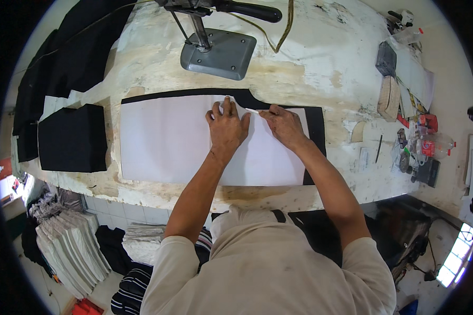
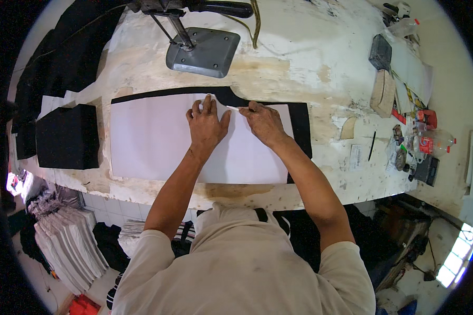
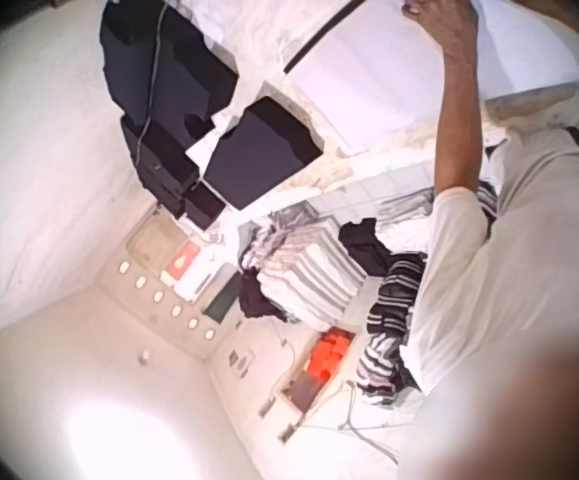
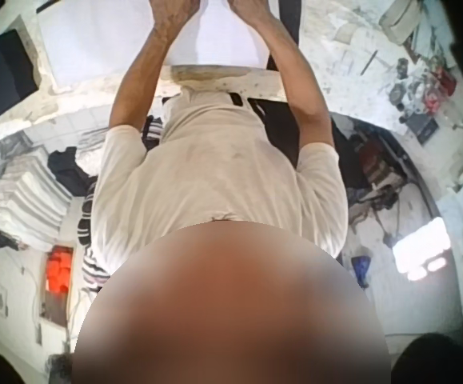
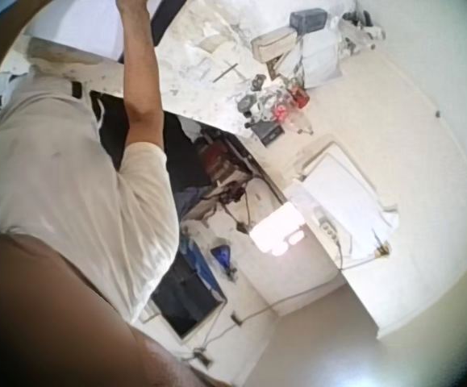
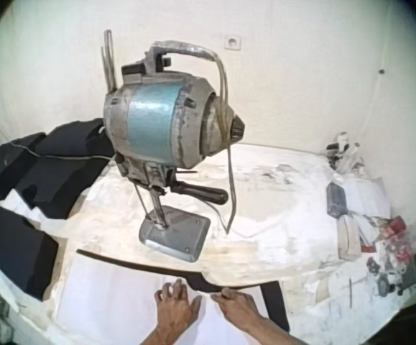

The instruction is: The person places a paper pattern on a black fabric piece, traces its outline with a marker, and then uses a manual fabric cutter to cut along the traced line. The cut fabric piece is set aside on the table.

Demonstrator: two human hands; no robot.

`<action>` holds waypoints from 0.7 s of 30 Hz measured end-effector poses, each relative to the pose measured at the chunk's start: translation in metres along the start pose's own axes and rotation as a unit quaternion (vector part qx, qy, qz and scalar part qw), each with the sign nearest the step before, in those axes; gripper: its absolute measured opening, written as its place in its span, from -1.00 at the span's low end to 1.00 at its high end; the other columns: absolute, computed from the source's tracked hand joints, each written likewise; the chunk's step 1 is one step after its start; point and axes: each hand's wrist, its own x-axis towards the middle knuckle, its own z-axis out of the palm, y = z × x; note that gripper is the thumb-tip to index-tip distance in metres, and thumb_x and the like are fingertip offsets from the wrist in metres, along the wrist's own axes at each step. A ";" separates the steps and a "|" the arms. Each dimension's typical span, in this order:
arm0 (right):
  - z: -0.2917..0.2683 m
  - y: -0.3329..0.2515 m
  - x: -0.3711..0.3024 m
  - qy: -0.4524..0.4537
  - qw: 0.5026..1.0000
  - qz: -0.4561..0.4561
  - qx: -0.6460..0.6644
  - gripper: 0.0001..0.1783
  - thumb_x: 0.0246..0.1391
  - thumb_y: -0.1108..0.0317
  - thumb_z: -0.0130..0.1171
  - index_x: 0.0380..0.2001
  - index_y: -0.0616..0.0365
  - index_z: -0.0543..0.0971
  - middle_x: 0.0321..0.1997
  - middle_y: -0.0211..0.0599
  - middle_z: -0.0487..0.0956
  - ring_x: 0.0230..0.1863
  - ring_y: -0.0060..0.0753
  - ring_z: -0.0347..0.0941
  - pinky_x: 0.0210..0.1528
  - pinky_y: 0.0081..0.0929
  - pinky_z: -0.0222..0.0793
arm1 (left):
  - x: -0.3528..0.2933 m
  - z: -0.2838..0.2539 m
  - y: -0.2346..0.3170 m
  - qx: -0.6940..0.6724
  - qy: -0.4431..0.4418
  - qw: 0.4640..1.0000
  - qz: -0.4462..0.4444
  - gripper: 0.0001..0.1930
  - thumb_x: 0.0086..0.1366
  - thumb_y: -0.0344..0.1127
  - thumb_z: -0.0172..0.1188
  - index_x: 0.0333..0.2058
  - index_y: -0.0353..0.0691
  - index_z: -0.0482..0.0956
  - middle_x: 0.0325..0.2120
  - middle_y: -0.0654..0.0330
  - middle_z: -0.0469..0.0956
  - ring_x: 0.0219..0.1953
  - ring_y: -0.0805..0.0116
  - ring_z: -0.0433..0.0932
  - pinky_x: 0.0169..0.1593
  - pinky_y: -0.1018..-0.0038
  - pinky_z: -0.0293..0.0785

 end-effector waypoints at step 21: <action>-0.056 0.112 -0.028 0.003 0.997 -0.080 0.012 -0.59 0.14 0.59 0.34 0.02 -0.08 0.80 -0.16 -0.37 0.62 -0.12 -0.24 0.66 -0.05 -0.28 0.69 | 0.013 -0.011 0.042 0.007 -0.106 0.983 -0.150 -0.10 0.36 0.23 0.41 0.38 -0.45 0.44 0.46 -0.06 0.38 0.48 -0.16 0.29 0.49 -0.25 0.18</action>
